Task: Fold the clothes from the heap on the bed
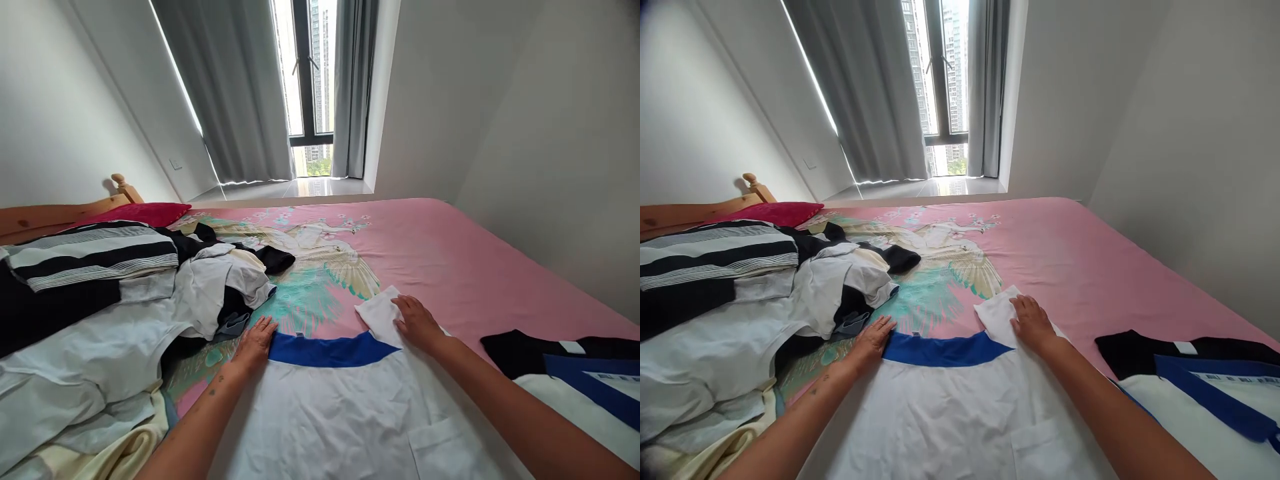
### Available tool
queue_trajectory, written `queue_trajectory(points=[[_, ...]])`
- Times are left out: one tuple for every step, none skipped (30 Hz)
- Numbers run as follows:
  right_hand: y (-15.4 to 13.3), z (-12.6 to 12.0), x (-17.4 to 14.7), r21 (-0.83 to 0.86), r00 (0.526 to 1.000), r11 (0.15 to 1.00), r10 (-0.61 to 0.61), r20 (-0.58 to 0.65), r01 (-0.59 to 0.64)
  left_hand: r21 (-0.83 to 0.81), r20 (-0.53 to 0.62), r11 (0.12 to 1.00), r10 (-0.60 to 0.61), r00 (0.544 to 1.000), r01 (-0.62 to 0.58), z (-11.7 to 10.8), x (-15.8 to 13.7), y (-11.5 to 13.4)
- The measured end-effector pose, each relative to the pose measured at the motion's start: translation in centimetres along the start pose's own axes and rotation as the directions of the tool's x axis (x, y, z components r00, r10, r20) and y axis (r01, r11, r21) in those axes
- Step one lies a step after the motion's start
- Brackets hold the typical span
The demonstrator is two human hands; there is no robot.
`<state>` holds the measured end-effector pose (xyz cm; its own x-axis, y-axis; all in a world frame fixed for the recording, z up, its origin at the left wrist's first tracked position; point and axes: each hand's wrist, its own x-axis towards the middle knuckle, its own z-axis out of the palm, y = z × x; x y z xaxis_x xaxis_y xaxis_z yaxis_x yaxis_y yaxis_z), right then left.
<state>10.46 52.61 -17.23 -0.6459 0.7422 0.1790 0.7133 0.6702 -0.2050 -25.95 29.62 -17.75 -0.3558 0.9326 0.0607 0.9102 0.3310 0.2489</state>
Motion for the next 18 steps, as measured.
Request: queue_trajectory(points=[[0.3,0.0,0.9,-0.021,1.0,1.0,0.005,0.029,-0.005,-0.011,0.016,1.0,0.01,1.0,-0.01,0.2,0.6,-0.2],[0.5,0.0,1.7,-0.038,0.998,0.999,-0.002,0.063,0.004,-0.023,0.033,1.0,0.02,0.999,-0.019,0.3,1.1,-0.4],[0.6,0.0,2.5,-0.05,0.995,0.998,-0.02,0.1,0.025,-0.034,0.052,0.999,0.029,0.998,-0.027,0.4,1.6,-0.6],[0.5,0.1,3.3,-0.058,0.989,0.997,-0.046,0.14,0.055,-0.044,0.068,0.998,0.038,0.997,-0.035,0.5,1.9,-0.7],[0.4,0.1,4.1,-0.06,0.981,0.994,-0.074,0.182,0.086,-0.054,0.083,0.998,0.046,0.995,-0.041,0.5,2.2,-0.8],[0.3,0.2,4.9,-0.059,0.97,0.992,-0.097,0.224,0.113,-0.063,0.096,0.997,0.055,0.994,-0.049,0.5,2.3,-0.9],[0.1,0.3,5.6,-0.056,0.959,0.99,-0.113,0.26,0.131,-0.069,0.107,0.996,0.062,0.992,-0.055,0.4,2.4,-0.9],[-0.2,0.4,6.2,-0.055,0.95,0.989,-0.119,0.29,0.141,-0.071,0.114,0.996,0.067,0.991,-0.059,0.3,2.4,-0.9],[-0.5,0.4,6.6,-0.058,0.943,0.988,-0.119,0.31,0.144,-0.068,0.117,0.996,0.065,0.991,-0.058,0.3,2.4,-0.9],[-0.8,0.4,6.9,-0.065,0.94,0.987,-0.119,0.32,0.146,-0.06,0.116,0.997,0.058,0.992,-0.051,0.2,2.4,-0.9],[-1.2,0.2,7.1,-0.076,0.94,0.985,-0.122,0.319,0.153,-0.048,0.11,0.998,0.046,0.993,-0.041,0.2,2.3,-0.8],[-1.5,0.0,7.0,-0.09,0.942,0.982,-0.134,0.308,0.169,-0.035,0.101,0.999,0.034,0.994,-0.03,0.2,2.2,-0.6],[-1.9,-0.4,6.8,-0.105,0.944,0.975,-0.156,0.292,0.194,-0.023,0.09,1.0,0.023,0.996,-0.021,0.2,2.0,-0.4],[-2.2,-0.8,6.4,-0.12,0.944,0.966,-0.188,0.272,0.227,-0.012,0.08,1.0,0.017,0.997,-0.016,0.1,1.9,-0.2],[-2.4,-1.3,5.9,-0.133,0.941,0.955,-0.226,0.251,0.264,-0.003,0.071,1.0,0.014,0.997,-0.014,0.0,1.7,0.0],[-2.4,-1.9,5.3,-0.144,0.937,0.943,-0.261,0.233,0.299,0.006,0.063,1.0,0.015,0.998,-0.015,-0.2,1.4,0.2],[-2.4,-2.5,4.5,-0.153,0.932,0.933,-0.291,0.217,0.327,0.015,0.059,1.0,0.018,0.998,-0.019,-0.6,1.1,0.4],[-2.2,-3.1,3.7,-0.158,0.928,0.925,-0.312,0.205,0.346,0.023,0.058,0.999,0.024,0.998,-0.025,-1.0,0.7,0.5]])
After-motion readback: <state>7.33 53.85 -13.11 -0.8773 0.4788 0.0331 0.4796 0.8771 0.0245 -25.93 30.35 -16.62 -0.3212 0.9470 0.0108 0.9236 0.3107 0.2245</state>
